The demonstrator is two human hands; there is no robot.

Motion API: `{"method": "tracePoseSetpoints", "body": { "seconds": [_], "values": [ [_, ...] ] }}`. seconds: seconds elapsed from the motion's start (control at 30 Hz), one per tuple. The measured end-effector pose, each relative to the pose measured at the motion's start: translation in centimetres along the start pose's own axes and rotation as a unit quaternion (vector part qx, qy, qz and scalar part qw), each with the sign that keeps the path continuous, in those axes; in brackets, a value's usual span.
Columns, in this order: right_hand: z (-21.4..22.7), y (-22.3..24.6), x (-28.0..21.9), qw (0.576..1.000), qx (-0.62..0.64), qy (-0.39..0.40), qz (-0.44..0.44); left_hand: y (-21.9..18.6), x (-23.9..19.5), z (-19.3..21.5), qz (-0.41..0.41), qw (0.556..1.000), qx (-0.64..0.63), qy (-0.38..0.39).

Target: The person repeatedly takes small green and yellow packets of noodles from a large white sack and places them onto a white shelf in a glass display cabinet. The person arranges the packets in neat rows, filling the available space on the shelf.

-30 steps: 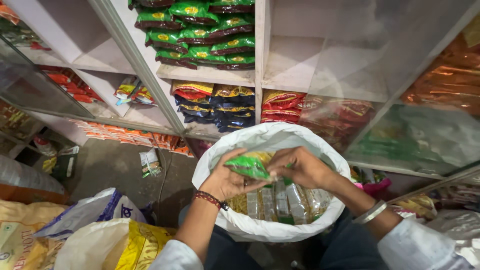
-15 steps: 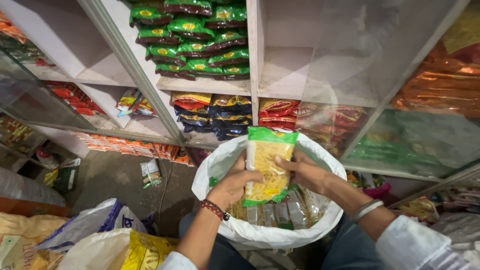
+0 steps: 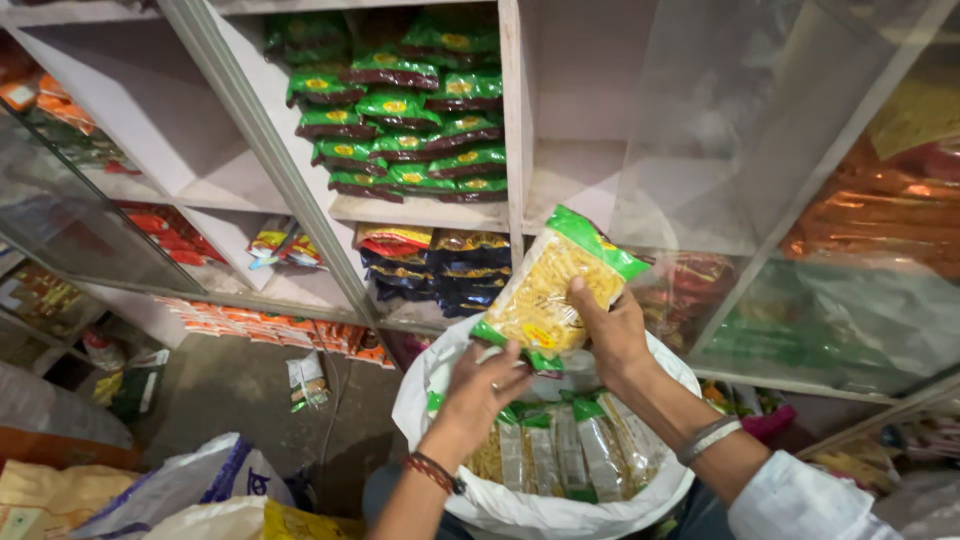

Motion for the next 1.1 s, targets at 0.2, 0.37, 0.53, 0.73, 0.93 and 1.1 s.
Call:
{"method": "tracePoseSetpoints", "body": {
  "seconds": [0.2, 0.37, 0.53, 0.73, 0.93, 1.1],
  "values": [
    [-2.4, 0.5, -0.8, 0.988, 0.035, 0.147, -0.026, -2.1, -0.2, -2.8, -0.079, 0.996, -0.035, -0.011],
    [0.6, 2.3, -0.7, 0.958, 0.182, 0.193, -0.111, -7.1, -1.9, -4.1, -0.212, 0.970, 0.101, 0.067],
    [1.9, 1.4, 0.4, 0.960, -0.026, 0.229, -0.158, -9.4, -1.3, -5.6, -0.222, 0.942, 0.239, 0.081],
    [1.2, 2.2, 0.7, 0.977, -0.146, 0.132, -0.080, -12.1, 0.5, -5.3, -0.208, 0.884, 0.419, -0.009],
    [1.1, 3.0, 0.0, 0.994, -0.063, 0.069, -0.059, -14.5, 3.1, 1.3, -0.255, 0.917, 0.299, -0.075],
    [-0.5, 1.6, -0.8, 0.988, 0.089, 0.042, -0.121, -7.9, 3.8, 1.9, -0.081, 0.996, 0.032, -0.029]
  ]
}}
Point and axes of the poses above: each hand's wrist, its own x-axis towards the middle knuckle, its own z-axis out of the back of the hand, y = z × x, the point moved 9 cm from there along x, towards the middle knuckle, and after that the axes turned 12 degrees about -x, right-handed, at the moved point
